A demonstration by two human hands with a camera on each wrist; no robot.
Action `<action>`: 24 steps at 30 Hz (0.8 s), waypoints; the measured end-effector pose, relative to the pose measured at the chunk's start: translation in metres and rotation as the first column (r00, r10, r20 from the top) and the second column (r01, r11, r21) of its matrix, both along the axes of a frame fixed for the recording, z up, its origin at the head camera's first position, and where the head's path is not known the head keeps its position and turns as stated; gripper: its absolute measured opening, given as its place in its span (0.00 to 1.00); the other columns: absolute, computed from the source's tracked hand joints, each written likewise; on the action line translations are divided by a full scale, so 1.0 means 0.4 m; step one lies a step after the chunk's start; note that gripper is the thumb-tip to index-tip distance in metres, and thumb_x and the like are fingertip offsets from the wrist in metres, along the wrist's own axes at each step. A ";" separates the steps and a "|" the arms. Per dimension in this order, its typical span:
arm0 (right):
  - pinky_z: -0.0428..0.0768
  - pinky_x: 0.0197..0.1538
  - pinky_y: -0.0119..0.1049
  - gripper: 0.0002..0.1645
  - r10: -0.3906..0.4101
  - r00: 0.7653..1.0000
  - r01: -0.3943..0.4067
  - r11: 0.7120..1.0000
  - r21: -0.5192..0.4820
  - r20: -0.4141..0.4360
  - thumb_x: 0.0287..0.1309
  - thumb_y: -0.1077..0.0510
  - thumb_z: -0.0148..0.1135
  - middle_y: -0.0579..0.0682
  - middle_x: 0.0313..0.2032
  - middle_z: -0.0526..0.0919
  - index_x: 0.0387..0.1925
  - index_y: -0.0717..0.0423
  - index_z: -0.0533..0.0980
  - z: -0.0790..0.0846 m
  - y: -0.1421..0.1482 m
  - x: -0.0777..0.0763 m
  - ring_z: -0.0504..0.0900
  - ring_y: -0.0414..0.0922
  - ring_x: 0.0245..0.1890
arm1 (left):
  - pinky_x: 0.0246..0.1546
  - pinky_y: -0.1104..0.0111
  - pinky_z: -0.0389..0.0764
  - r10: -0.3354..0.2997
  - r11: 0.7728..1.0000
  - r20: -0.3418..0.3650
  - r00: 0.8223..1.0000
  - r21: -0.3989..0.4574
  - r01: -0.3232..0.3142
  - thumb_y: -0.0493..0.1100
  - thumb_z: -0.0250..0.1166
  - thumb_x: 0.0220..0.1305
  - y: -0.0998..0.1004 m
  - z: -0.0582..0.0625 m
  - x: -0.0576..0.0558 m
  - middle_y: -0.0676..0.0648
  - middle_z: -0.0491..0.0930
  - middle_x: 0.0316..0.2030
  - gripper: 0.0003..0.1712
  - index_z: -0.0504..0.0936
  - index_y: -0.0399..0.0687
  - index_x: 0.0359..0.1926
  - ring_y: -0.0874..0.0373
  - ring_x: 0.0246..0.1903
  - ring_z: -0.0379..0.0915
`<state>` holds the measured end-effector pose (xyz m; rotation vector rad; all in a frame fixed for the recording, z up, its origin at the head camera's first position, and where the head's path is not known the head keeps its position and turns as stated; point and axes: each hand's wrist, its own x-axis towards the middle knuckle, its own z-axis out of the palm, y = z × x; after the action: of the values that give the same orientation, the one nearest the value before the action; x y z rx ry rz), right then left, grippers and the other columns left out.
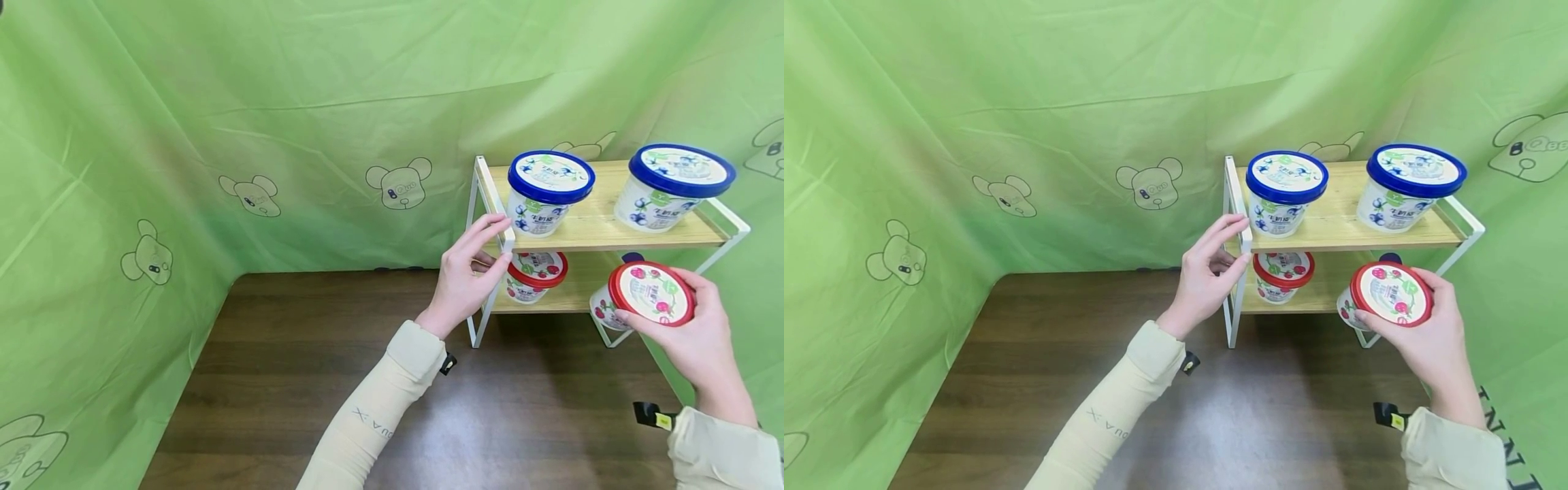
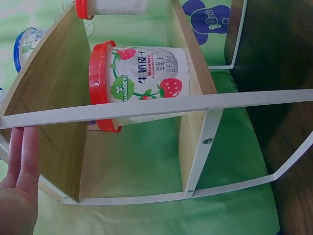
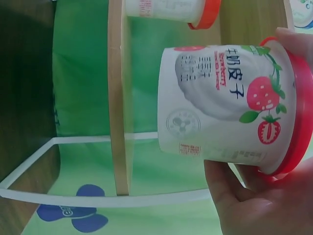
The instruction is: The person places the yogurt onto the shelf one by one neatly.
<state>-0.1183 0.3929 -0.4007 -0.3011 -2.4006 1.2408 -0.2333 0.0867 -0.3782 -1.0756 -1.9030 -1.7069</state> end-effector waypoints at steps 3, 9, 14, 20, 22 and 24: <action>0.68 0.42 0.11 0.56 0.008 1.000 -0.009 1.000 -0.017 -0.018 0.50 0.65 0.79 0.30 0.53 0.62 0.74 0.45 0.56 0.000 0.000 -0.004 0.65 0.30 0.49 | 0.35 0.73 0.84 0.001 1.000 0.001 1.000 0.002 -0.001 0.30 0.66 0.67 0.002 0.000 0.001 0.47 0.71 0.67 0.27 0.76 0.38 0.67 0.65 0.28 0.78; 0.68 0.45 0.12 0.55 0.013 1.000 -0.014 0.999 -0.046 -0.006 0.54 0.64 0.77 0.32 0.57 0.62 0.75 0.43 0.53 0.003 -0.004 -0.016 0.64 0.33 0.55 | 0.35 0.73 0.84 0.001 1.000 -0.007 1.000 0.005 -0.001 0.30 0.66 0.67 0.000 0.002 0.002 0.48 0.71 0.67 0.28 0.76 0.40 0.67 0.66 0.29 0.78; 0.70 0.46 0.12 0.54 0.017 1.000 -0.016 0.997 -0.075 0.006 0.55 0.62 0.77 0.33 0.57 0.62 0.72 0.40 0.51 0.005 -0.006 -0.035 0.64 0.34 0.57 | 0.36 0.73 0.84 -0.002 1.000 -0.018 1.000 0.009 0.002 0.32 0.66 0.68 -0.004 0.004 0.001 0.52 0.70 0.68 0.27 0.76 0.43 0.68 0.67 0.30 0.78; 0.70 0.47 0.13 0.52 0.015 0.999 -0.018 0.997 -0.074 -0.032 0.52 0.64 0.79 0.32 0.56 0.65 0.70 0.42 0.57 -0.001 -0.004 -0.051 0.66 0.32 0.54 | 0.36 0.73 0.84 -0.002 1.000 -0.019 1.000 0.009 0.002 0.32 0.66 0.69 -0.002 0.001 0.000 0.52 0.70 0.68 0.27 0.76 0.43 0.68 0.67 0.30 0.78; 0.70 0.47 0.13 0.52 0.018 0.999 -0.021 0.997 -0.075 -0.041 0.51 0.65 0.79 0.32 0.56 0.65 0.71 0.43 0.57 -0.002 -0.005 -0.054 0.66 0.32 0.54 | 0.35 0.73 0.84 -0.002 1.000 -0.021 1.000 0.010 0.003 0.32 0.66 0.68 -0.001 0.001 0.000 0.52 0.70 0.68 0.27 0.76 0.43 0.68 0.67 0.30 0.78; 0.69 0.48 0.13 0.52 0.026 0.999 -0.029 0.997 -0.076 -0.047 0.51 0.65 0.78 0.32 0.56 0.66 0.71 0.43 0.58 -0.002 -0.005 -0.058 0.67 0.32 0.54 | 0.35 0.73 0.84 -0.003 1.000 -0.021 1.000 0.012 0.003 0.31 0.66 0.68 -0.001 0.001 0.000 0.51 0.70 0.68 0.28 0.76 0.43 0.68 0.67 0.30 0.78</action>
<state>-0.1413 0.3908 -0.4014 -0.2607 -2.3295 1.3404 -0.2331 0.0864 -0.3778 -1.0887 -1.8772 -1.6996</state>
